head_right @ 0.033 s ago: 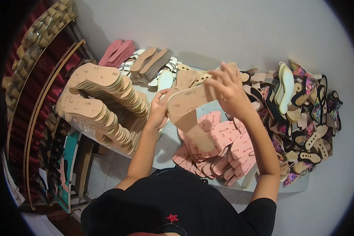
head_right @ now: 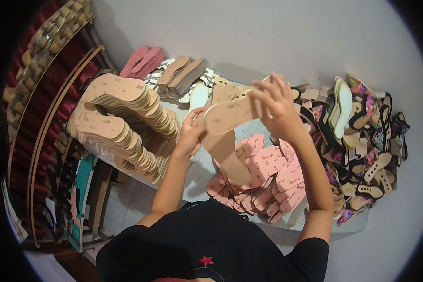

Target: Sorting and stacking various sandal soles and shoe components on a workbench.

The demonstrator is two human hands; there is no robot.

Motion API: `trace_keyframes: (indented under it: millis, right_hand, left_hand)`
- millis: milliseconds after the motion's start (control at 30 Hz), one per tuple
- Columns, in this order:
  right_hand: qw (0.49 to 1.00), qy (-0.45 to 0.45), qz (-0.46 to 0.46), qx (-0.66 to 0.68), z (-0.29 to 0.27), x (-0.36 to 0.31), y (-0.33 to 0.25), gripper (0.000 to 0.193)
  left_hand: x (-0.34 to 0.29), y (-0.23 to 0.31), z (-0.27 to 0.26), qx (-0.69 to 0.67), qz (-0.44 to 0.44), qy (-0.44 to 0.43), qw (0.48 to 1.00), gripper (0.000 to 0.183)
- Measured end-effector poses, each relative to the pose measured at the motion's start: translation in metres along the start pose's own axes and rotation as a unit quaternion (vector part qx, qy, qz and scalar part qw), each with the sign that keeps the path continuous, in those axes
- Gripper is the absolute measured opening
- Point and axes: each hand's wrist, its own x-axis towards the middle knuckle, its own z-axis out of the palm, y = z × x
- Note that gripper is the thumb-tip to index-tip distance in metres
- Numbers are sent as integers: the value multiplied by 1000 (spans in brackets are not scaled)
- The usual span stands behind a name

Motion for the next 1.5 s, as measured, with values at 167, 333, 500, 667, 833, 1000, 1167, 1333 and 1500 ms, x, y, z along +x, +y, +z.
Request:
trace_keyframes:
  millis: [167,333,500,667,833,1000,1167,1333,1500]
  right_hand:
    - [992,91,-71,55,-19,24,-10,55]
    - [911,243,-332,18,-15,39,-34,40]
    - [861,136,-479,99,-14,46,-89,43]
    - [899,29,-430,82,-29,52,-121,23]
    - [940,-19,-203,274,-33,58,-181,33]
    - [970,-39,-95,219,-23,67,-229,64]
    - [971,-17,-55,232,-22,114,-241,56]
    - [984,-58,-69,153,4,199,-213,54]
    - [965,-197,-30,170,60,252,-186,60]
  left_hand:
    - [-39,36,18,-37,-25,-56,997,23]
    - [-70,80,44,-84,40,-50,994,21]
    - [-97,114,55,-170,133,-27,976,29]
    - [-117,147,60,-96,195,-15,976,43]
    - [-140,171,47,-107,251,-23,962,48]
    - [-149,192,34,-57,277,21,959,47]
    - [-145,233,-23,-116,217,122,962,38]
    - [-148,278,-95,-89,257,199,942,32]
    - [-158,292,-129,-15,337,228,913,30]
